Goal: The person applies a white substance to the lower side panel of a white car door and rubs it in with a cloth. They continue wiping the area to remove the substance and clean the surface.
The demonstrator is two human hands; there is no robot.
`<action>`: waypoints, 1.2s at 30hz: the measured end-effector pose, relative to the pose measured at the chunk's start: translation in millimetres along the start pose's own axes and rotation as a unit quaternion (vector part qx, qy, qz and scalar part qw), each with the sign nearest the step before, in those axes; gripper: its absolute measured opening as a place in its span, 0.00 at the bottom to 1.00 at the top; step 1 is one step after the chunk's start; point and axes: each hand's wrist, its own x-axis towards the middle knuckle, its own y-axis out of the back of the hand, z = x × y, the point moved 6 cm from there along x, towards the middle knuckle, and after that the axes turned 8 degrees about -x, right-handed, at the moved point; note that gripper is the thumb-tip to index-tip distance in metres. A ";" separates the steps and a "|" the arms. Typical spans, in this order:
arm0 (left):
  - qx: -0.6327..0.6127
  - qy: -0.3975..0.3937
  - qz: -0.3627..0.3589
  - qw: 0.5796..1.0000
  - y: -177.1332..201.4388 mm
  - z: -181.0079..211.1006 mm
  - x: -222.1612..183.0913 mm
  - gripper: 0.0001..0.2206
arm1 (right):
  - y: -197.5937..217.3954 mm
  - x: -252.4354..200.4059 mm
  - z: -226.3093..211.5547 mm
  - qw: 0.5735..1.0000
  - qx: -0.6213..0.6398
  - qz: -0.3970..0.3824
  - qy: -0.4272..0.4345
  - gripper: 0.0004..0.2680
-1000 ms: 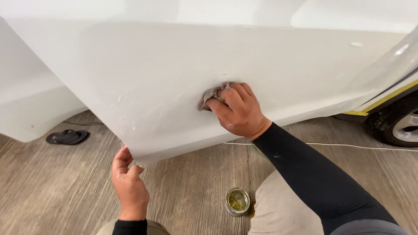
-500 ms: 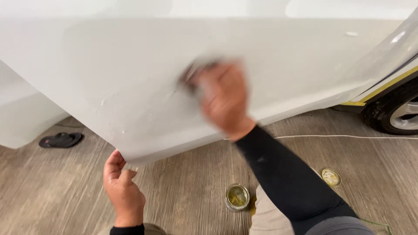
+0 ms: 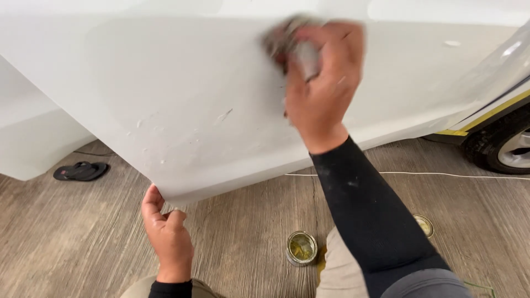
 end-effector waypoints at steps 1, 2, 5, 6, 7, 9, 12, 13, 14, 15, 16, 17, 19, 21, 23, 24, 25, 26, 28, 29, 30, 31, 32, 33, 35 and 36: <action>0.053 -0.011 -0.002 0.999 -4.1 3.6 -0.9 0.33 | 0.2 8.1 3.8 0.998 -0.019 0.034 -0.047 0.07; 0.106 -0.023 -0.004 0.994 -8.6 7.8 -2.2 0.36 | 1.1 16.0 7.4 0.993 -0.037 0.068 -0.093 0.08; 0.061 -0.043 -0.003 0.997 -11.5 4.6 -2.9 0.36 | -13.6 1.6 -51.5 0.993 0.114 0.009 -0.019 0.04; 0.060 -0.044 -0.004 0.997 -11.5 3.2 -2.6 0.36 | -8.6 -8.2 -51.3 0.993 0.113 0.010 -0.018 0.04; 0.061 -0.039 -0.003 0.997 -9.9 1.7 -1.7 0.35 | -10.0 -19.0 -59.9 0.997 0.034 -0.043 0.047 0.03; 0.062 -0.037 -0.003 0.997 -9.8 3.4 0.6 0.35 | -13.5 -24.2 -54.4 0.988 -0.046 -0.093 0.111 0.03; 0.072 -0.014 0.002 0.997 -8.4 4.0 -1.6 0.35 | -0.2 -4.7 -15.3 0.995 0.000 -0.027 0.098 0.08; 0.065 -0.018 -0.003 0.998 -8.5 4.5 -1.5 0.35 | 8.0 5.8 5.8 0.999 -0.003 -0.011 0.036 0.06; 0.058 -0.021 -0.008 0.998 -8.5 5.7 -1.5 0.35 | 16.4 15.9 27.0 1.000 -0.007 0.005 -0.026 0.11; 0.058 -0.023 -0.010 0.998 -8.6 6.3 -0.7 0.35 | 18.9 15.7 29.1 1.000 -0.008 0.007 -0.026 0.11; 0.062 -0.019 -0.006 0.998 -8.1 6.5 0.0 0.35 | 22.0 15.5 32.8 0.999 -0.026 0.015 -0.041 0.11; 0.065 -0.013 -0.002 0.998 -7.7 5.1 -1.7 0.35 | 25.9 14.2 36.4 0.997 -0.043 0.019 -0.054 0.11; 0.080 -0.024 -0.003 0.996 -10.8 10.8 -1.8 0.35 | 19.5 -20.0 34.7 0.998 -0.018 0.017 -0.059 0.10; 0.096 -0.033 -0.004 0.995 -10.0 12.1 -1.9 0.35 | 16.4 -58.5 17.8 0.998 0.008 0.012 -0.065 0.09; 0.095 -0.026 -0.004 0.995 -9.4 9.3 1.1 0.33 | -18.1 -117.4 6.0 0.660 0.635 -0.075 -0.395 0.06; 0.093 -0.029 -0.006 0.995 -10.4 10.0 0.1 0.33 | -18.4 -136.7 13.0 0.662 0.635 -0.074 -0.392 0.06; 0.082 -0.027 0.000 0.996 -10.4 9.8 -1.7 0.32 | -5.2 -145.4 7.8 0.916 0.325 -0.154 -0.178 0.05; 0.071 -0.025 0.005 0.997 -11.0 9.3 -2.8 0.31 | -5.1 -165.6 -5.2 0.975 -0.056 -0.204 0.071 0.04; 0.069 -0.016 -0.002 0.998 -12.7 7.6 -1.3 0.30 | 3.5 -116.8 0.9 0.982 -0.003 -0.182 0.045 0.04; 0.066 -0.004 0.006 0.998 -9.1 5.4 -3.2 0.30 | 6.1 -92.0 1.8 0.984 0.065 -0.162 0.027 0.05; 0.065 -0.005 0.009 0.998 -13.1 5.8 3.3 0.30 | 3.9 -77.2 12.3 0.984 0.067 -0.162 0.029 0.05; 0.063 -0.019 0.001 0.998 -10.9 7.0 1.3 0.32 | 13.4 -67.1 24.0 0.995 0.039 -0.086 -0.028 0.04; 0.060 -0.032 -0.007 0.998 -9.6 8.0 -0.7 0.33 | 23.1 -59.3 36.4 0.996 0.008 -0.011 -0.085 0.09; 0.061 -0.032 -0.010 0.998 -10.6 8.0 -1.0 0.33 | 17.4 -69.3 38.9 0.996 0.006 -0.011 -0.087 0.09; 0.063 -0.005 0.012 0.998 -9.1 7.2 -3.2 0.32 | 12.4 -86.4 44.1 0.995 -0.011 0.027 -0.100 0.09; 0.061 -0.007 0.010 0.998 -9.8 6.3 -2.3 0.32 | 15.7 -96.9 30.4 0.995 -0.013 0.029 -0.098 0.09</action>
